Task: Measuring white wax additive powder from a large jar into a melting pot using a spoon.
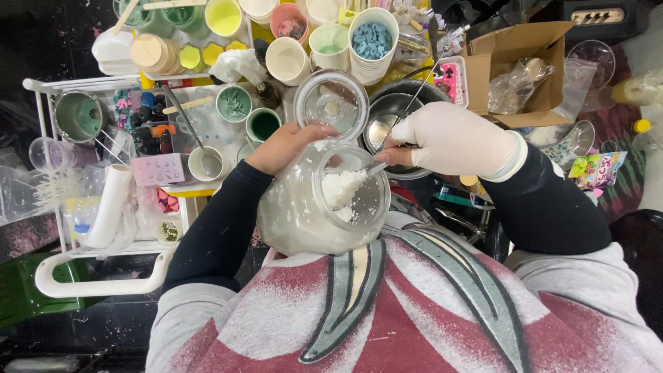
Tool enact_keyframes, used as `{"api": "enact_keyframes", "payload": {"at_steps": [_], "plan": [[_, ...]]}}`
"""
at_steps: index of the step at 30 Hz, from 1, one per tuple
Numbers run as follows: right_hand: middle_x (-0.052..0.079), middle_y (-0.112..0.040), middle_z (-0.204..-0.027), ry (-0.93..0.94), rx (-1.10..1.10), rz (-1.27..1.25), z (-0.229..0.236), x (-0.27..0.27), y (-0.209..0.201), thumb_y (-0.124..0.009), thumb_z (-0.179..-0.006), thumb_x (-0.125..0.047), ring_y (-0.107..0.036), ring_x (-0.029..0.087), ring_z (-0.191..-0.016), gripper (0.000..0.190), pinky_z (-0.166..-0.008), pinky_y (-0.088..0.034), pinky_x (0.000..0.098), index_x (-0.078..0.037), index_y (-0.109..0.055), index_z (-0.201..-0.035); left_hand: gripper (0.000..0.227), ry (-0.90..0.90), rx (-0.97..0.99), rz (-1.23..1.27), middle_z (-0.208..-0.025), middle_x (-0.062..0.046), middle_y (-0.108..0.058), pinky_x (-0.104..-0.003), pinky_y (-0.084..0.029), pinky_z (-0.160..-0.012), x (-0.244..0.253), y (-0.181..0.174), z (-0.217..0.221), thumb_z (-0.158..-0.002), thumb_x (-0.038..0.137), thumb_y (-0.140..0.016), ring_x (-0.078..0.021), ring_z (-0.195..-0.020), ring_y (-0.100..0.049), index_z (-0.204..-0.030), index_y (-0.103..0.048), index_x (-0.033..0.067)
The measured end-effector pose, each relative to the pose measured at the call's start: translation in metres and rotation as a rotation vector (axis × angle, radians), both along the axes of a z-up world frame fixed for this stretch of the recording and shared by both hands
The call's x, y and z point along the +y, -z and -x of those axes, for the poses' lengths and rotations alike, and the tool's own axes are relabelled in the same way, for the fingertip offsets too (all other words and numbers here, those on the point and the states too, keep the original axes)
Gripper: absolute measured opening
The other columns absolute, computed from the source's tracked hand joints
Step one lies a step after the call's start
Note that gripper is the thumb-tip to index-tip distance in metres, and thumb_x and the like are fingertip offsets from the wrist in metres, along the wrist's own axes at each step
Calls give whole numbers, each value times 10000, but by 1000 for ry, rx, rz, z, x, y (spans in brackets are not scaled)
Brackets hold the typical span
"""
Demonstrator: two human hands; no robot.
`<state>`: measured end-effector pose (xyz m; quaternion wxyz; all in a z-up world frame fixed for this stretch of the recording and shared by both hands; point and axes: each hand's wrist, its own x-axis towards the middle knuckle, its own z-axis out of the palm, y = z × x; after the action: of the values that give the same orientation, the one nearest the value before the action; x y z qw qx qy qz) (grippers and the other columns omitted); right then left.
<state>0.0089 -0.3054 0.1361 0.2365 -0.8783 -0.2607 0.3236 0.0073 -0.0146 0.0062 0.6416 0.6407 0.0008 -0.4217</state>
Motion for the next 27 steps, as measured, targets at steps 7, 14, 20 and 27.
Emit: {"api": "enact_keyframes", "payload": {"at_steps": [7,14,20,27], "plan": [[84,-667,-593,102,128,47,-10,-2,-34,-644,-909,-444,-655,251,-486,314,-549,-516,383,-188,-798,-1005,429,23,-33,-16,-1247,-87,-740,-276,-491,-1010,5,11,-3,-991,295,-545,-147,-1128,-677,-1264,-711,10],[106,-682,-709,191,-75,68,-14,-52,-24,-695,-939,-372,-643,194,-607,303,-616,-498,329,-100,-790,-1032,430,42,-62,-20,-1193,-109,-759,-268,-497,-987,8,7,-2,-1001,302,-547,-143,-1076,-686,-1254,-721,2],[73,-728,-760,389,-54,-105,-7,-90,23,-694,-969,-332,-648,140,-652,296,-636,-504,314,-58,-779,-1043,421,8,38,-22,-1096,-124,-778,-279,-536,-909,6,-3,3,-996,297,-553,-146,-964,-711,-1250,-723,7],[122,-716,-762,495,-117,-78,17,-86,65,-711,-985,-282,-668,201,-645,248,-646,-508,341,-53,-779,-1053,423,4,6,-28,-1114,-100,-772,-272,-528,-918,8,-2,6,-1000,305,-544,-141,-992,-704,-1245,-718,7]]}}
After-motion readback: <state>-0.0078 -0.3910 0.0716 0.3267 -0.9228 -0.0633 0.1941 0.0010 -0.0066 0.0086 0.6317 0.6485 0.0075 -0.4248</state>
